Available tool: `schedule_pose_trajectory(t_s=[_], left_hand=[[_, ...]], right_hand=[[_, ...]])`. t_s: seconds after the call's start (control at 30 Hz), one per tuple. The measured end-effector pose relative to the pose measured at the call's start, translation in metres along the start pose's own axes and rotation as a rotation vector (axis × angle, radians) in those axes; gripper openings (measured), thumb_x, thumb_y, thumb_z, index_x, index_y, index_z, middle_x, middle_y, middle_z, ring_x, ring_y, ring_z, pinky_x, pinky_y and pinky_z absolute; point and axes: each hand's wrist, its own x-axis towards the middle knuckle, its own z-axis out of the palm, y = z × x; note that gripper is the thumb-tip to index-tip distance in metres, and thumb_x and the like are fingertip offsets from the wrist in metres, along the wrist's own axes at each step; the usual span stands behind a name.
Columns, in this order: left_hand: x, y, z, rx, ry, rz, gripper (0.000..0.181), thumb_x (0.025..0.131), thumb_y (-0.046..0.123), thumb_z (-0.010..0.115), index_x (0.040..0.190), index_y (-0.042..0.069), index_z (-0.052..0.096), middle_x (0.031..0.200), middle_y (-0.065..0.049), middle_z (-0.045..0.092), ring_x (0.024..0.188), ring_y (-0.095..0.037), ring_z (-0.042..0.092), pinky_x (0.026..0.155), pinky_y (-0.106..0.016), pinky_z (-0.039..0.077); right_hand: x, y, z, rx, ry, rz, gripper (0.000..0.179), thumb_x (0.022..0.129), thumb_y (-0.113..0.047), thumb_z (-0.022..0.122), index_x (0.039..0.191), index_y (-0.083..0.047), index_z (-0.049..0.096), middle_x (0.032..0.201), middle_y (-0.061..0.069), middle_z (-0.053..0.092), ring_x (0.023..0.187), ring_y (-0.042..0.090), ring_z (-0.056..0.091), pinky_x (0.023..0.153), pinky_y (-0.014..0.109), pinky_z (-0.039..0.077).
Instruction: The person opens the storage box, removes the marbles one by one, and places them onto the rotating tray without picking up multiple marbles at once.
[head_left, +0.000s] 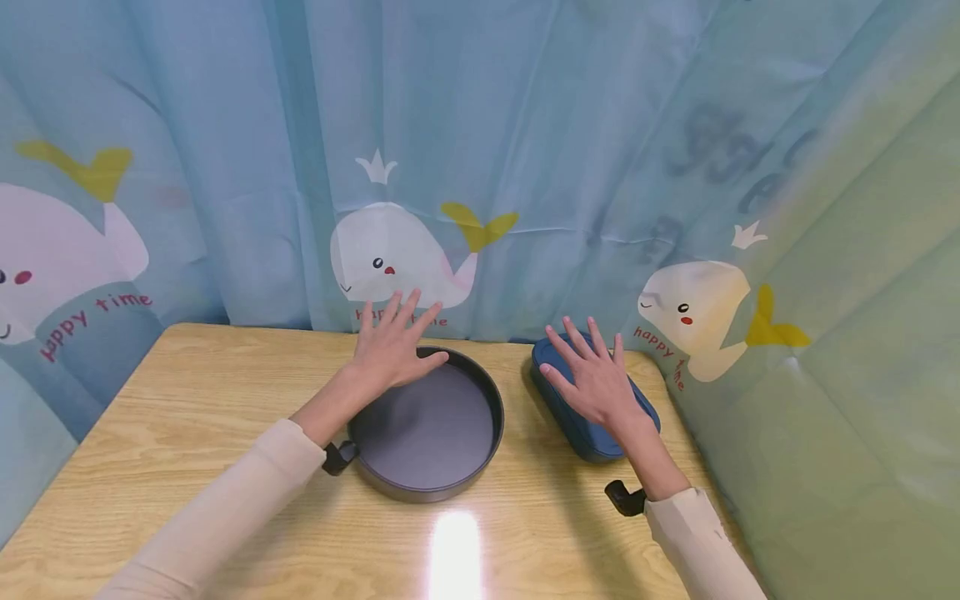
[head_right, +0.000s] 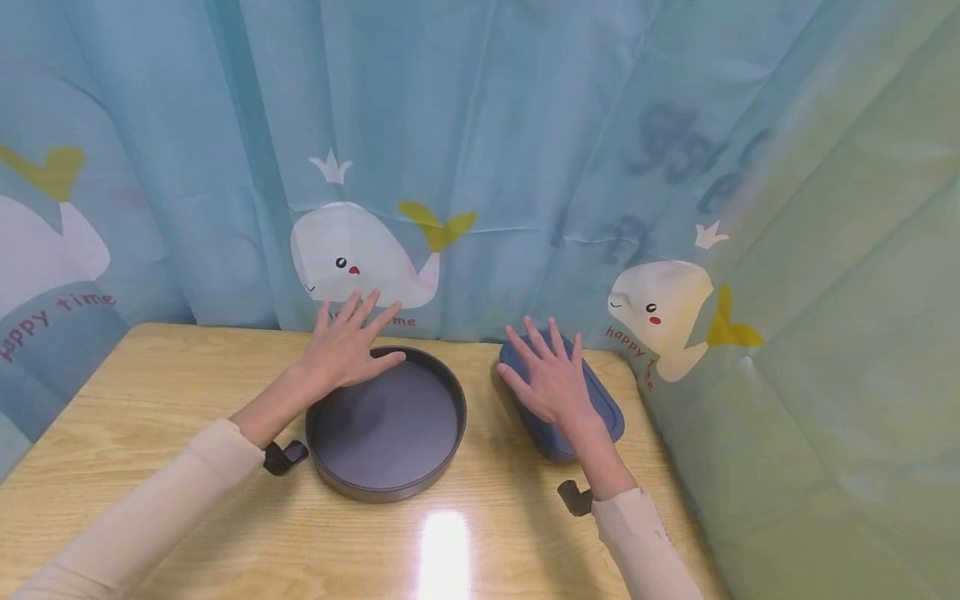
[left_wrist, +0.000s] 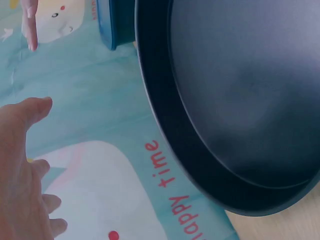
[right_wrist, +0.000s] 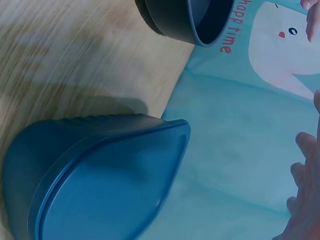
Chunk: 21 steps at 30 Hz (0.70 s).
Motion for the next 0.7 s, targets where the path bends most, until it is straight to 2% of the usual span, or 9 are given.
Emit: schedule_pose_trajectory(t_s=[0.2,0.33,0.53,0.7], left_hand=[[0.001,-0.001,0.002,-0.010,-0.005,-0.007,0.081,0.095,0.058,0.056,0.160,0.022,0.024,0.165,-0.015,0.012,0.150,-0.039,0.008,0.113,-0.071,0.006],[-0.003,0.002,0.003,-0.063,0.007,-0.008,0.080,0.096,0.052,0.059,0.160,0.020,0.025,0.164,-0.018,0.015,0.149,-0.040,0.013,0.113,-0.071,0.008],[-0.010,0.011,0.008,-0.277,0.020,0.006,0.076,0.098,0.038,0.062,0.159,0.009,0.025,0.160,-0.024,0.024,0.144,-0.042,0.028,0.110,-0.068,0.027],[-0.013,0.023,0.014,-0.426,-0.004,0.017,0.074,0.100,0.033,0.061,0.158,0.007,0.025,0.159,-0.020,0.028,0.145,-0.038,0.029,0.110,-0.063,0.033]], right_hand=[[-0.004,0.002,0.000,0.001,0.001,0.003,0.066,0.101,-0.059,0.043,0.157,-0.025,0.035,0.164,0.007,0.022,0.151,0.036,0.003,0.112,0.072,-0.002],[-0.007,0.003,0.000,0.001,0.000,0.001,0.066,0.100,-0.059,0.045,0.156,-0.025,0.037,0.164,0.006,0.022,0.151,0.035,0.004,0.112,0.072,-0.001],[-0.013,0.009,0.001,0.084,0.012,-0.046,0.059,0.102,-0.047,0.052,0.152,-0.016,0.044,0.160,0.014,0.030,0.148,0.042,0.017,0.113,0.069,0.016],[-0.020,0.014,0.000,0.185,-0.011,-0.047,0.058,0.100,-0.037,0.060,0.150,-0.011,0.046,0.157,0.017,0.035,0.143,0.045,0.027,0.112,0.064,0.026]])
